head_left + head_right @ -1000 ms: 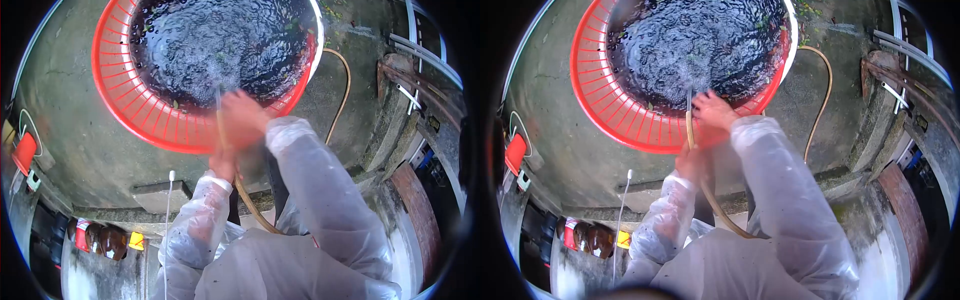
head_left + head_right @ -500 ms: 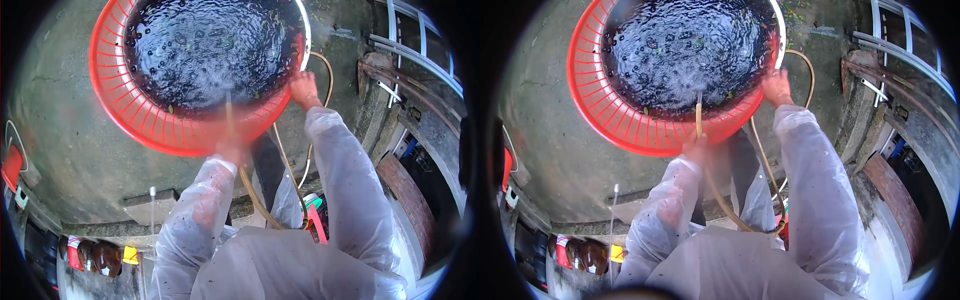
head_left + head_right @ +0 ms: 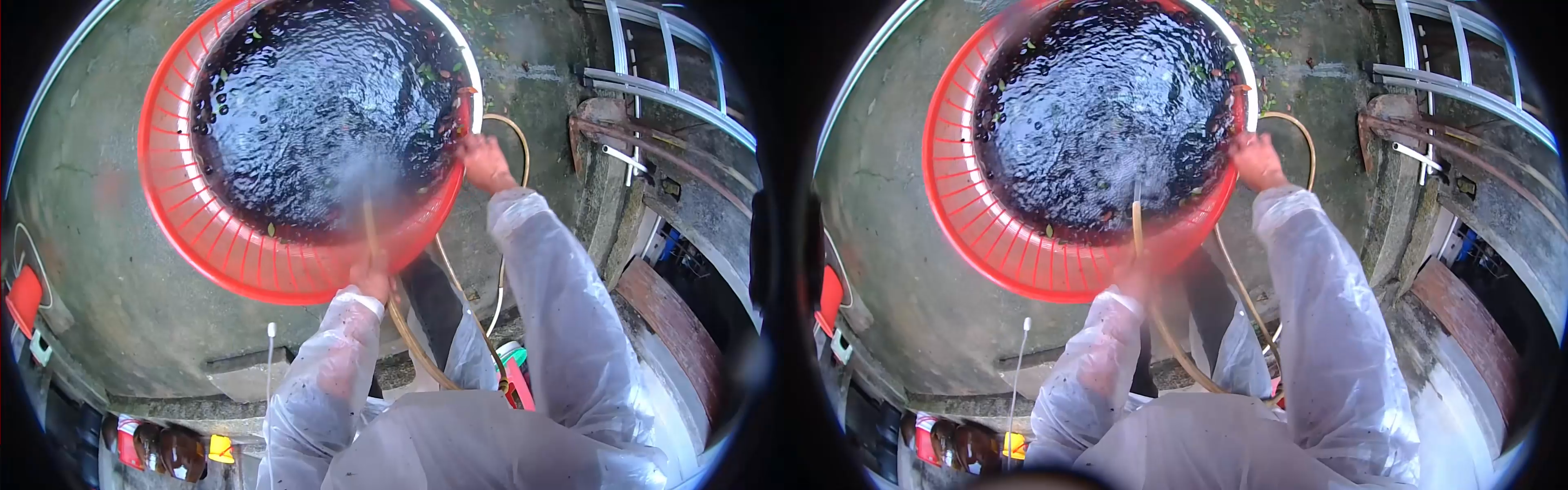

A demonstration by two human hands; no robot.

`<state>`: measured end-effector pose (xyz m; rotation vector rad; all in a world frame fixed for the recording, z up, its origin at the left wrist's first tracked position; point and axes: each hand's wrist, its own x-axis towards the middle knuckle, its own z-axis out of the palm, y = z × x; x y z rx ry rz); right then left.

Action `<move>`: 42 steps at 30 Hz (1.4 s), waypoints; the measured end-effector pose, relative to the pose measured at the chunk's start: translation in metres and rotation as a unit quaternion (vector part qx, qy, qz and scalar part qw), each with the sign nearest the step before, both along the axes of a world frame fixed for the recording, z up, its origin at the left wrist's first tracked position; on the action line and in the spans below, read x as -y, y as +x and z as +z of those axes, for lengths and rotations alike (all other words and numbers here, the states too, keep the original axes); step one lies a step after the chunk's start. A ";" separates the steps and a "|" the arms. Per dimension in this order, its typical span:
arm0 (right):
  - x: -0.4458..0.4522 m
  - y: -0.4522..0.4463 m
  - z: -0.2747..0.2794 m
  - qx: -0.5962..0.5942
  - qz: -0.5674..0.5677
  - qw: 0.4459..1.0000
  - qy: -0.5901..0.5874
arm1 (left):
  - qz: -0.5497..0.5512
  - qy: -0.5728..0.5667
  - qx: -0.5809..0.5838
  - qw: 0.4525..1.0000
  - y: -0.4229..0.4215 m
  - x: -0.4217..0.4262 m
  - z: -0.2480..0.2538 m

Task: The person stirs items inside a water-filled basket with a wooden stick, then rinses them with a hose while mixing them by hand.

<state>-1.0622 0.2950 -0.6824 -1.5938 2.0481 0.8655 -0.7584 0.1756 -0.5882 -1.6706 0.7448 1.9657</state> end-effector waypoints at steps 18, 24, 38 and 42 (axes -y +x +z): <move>0.156 -0.052 -0.046 0.123 0.037 0.955 -0.269 | 0.026 -0.127 -0.053 0.990 -0.084 -0.013 0.010; 0.078 -0.123 -0.045 0.089 0.004 0.953 -0.289 | 0.048 -0.121 -0.064 0.989 -0.102 -0.026 -0.004; 0.064 -0.171 -0.037 0.087 -0.252 0.914 -0.305 | -0.068 -0.102 0.010 0.992 -0.126 -0.020 0.009; 0.080 -0.156 -0.051 0.151 -0.188 0.923 -0.299 | -0.042 -0.084 0.004 0.996 -0.121 -0.029 0.006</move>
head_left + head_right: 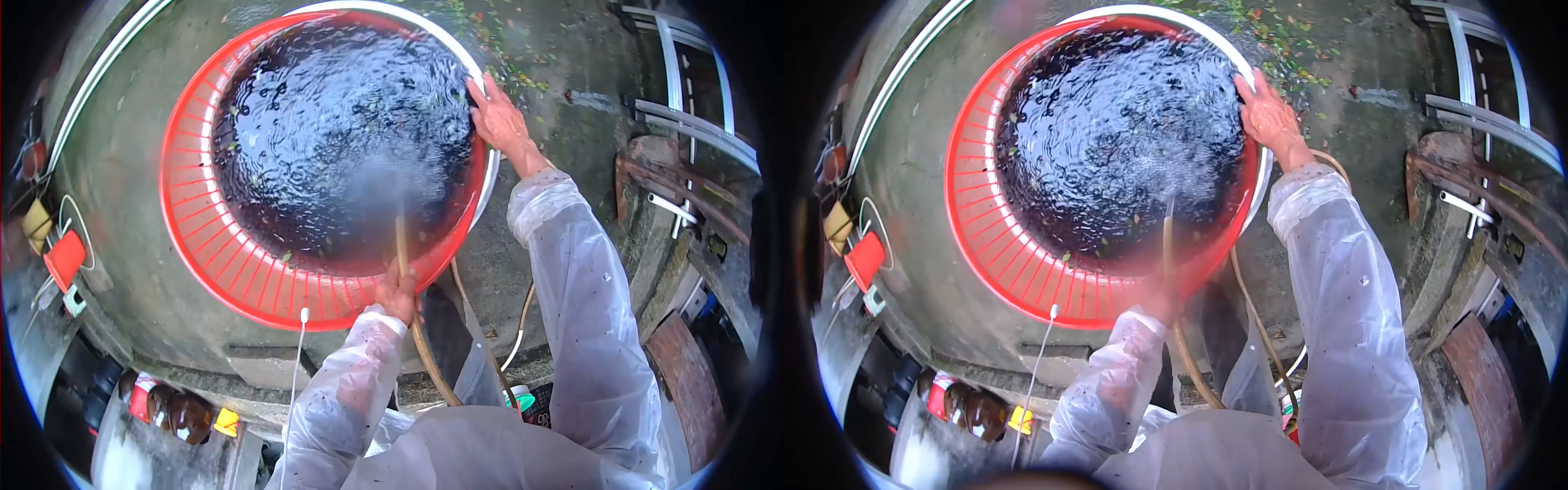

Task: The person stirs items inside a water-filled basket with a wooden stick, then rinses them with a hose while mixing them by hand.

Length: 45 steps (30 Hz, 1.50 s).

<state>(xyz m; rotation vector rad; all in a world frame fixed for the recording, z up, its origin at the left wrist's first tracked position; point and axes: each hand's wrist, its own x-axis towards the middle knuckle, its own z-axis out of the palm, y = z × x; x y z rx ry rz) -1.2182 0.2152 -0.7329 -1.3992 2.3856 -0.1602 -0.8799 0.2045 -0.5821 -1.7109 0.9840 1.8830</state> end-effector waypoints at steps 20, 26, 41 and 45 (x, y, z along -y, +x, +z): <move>-0.059 0.210 0.075 0.500 -0.500 0.698 -0.110 | 0.070 -0.016 0.025 0.997 -0.018 0.026 0.022; -0.067 0.261 0.082 0.514 -0.541 0.665 -0.011 | 0.055 -0.026 0.022 0.998 0.011 0.032 0.014; -0.004 0.336 0.124 0.718 -0.434 0.534 -0.101 | -0.051 -0.063 -0.170 0.982 0.118 0.066 -0.055; 0.037 0.379 0.130 0.714 -0.468 0.518 -0.056 | -0.348 -0.059 -0.111 0.929 0.128 0.165 -0.039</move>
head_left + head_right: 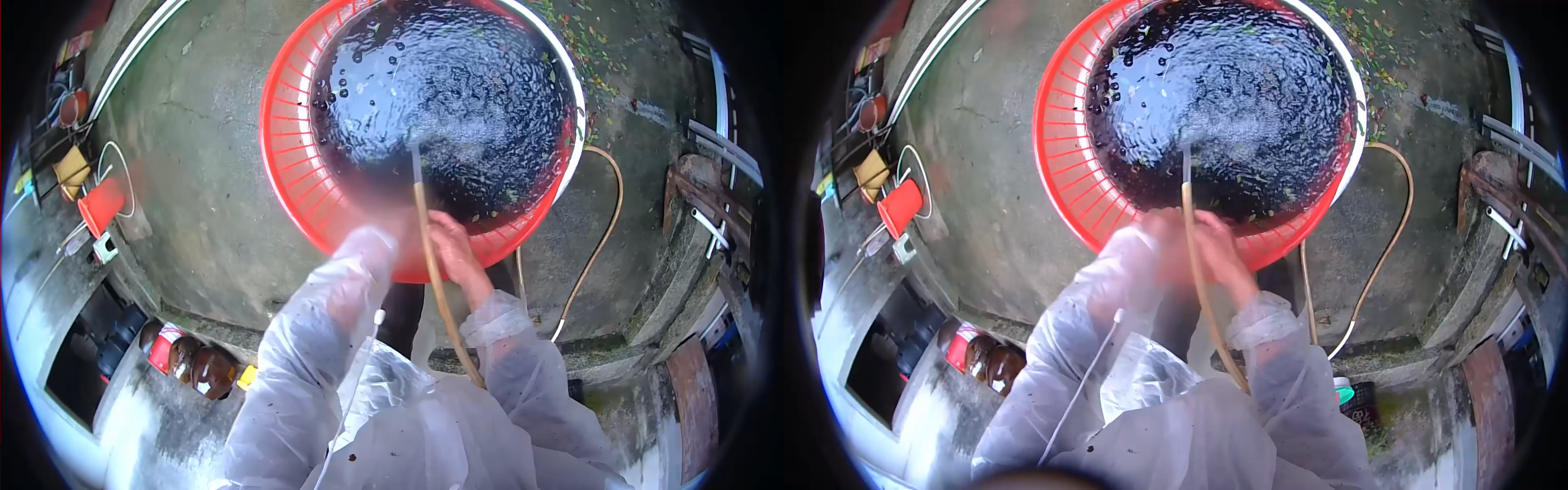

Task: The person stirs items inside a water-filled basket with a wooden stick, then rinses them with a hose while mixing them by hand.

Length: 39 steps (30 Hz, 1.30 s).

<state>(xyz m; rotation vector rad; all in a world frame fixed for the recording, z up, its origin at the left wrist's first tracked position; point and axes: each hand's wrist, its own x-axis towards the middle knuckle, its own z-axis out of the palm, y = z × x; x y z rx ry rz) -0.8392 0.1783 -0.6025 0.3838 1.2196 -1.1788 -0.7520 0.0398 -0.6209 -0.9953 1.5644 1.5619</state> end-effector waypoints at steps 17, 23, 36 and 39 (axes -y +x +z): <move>0.015 0.078 -0.003 -0.015 0.043 0.996 0.077 | 0.257 -0.166 0.078 0.949 0.087 0.013 -0.224; 0.048 0.065 -0.012 0.018 -0.005 0.997 0.074 | 0.052 -0.374 0.058 0.924 0.031 0.064 -0.153; 0.057 -0.002 -0.009 0.002 -0.039 0.999 -0.004 | -0.088 -0.608 -0.160 0.773 -0.107 0.228 -0.136; 0.042 -0.026 -0.008 0.016 -0.075 0.997 -0.027 | -0.073 -0.564 -0.052 0.821 -0.153 0.236 -0.140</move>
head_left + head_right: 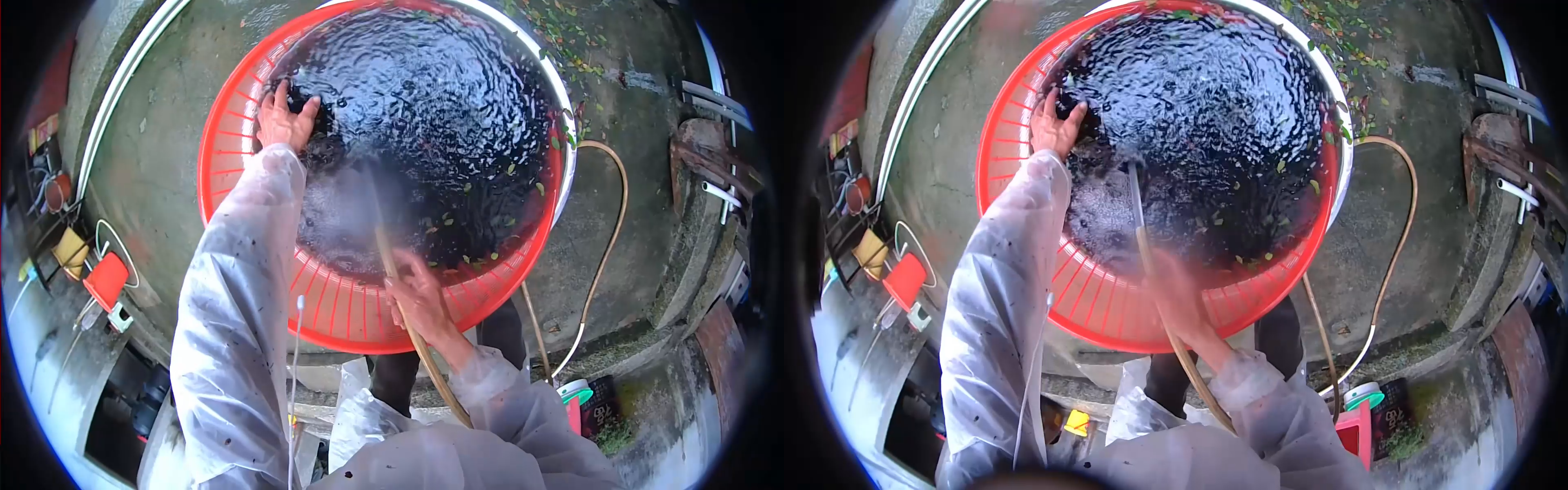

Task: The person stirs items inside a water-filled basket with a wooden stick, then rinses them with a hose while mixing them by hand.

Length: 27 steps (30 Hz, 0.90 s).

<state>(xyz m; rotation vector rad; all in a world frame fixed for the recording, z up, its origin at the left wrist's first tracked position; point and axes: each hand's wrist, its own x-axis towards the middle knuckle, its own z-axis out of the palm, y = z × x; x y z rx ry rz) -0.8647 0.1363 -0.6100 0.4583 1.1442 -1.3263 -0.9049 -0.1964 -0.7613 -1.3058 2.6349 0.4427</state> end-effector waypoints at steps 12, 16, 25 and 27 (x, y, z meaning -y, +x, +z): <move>-0.015 -0.048 0.003 -0.024 -0.070 0.997 -0.019 | 0.126 0.532 -0.112 0.830 -0.014 -0.042 -0.043; -0.024 -0.059 0.001 0.002 -0.096 0.995 -0.019 | -0.026 0.392 0.194 0.899 -0.074 -0.080 0.056; -0.020 -0.059 0.000 0.012 -0.111 0.994 -0.004 | -0.307 0.419 0.233 0.822 -0.007 -0.138 0.006; -0.022 -0.058 -0.003 0.009 -0.110 0.994 0.001 | -0.230 0.527 0.234 0.784 -0.013 -0.132 0.029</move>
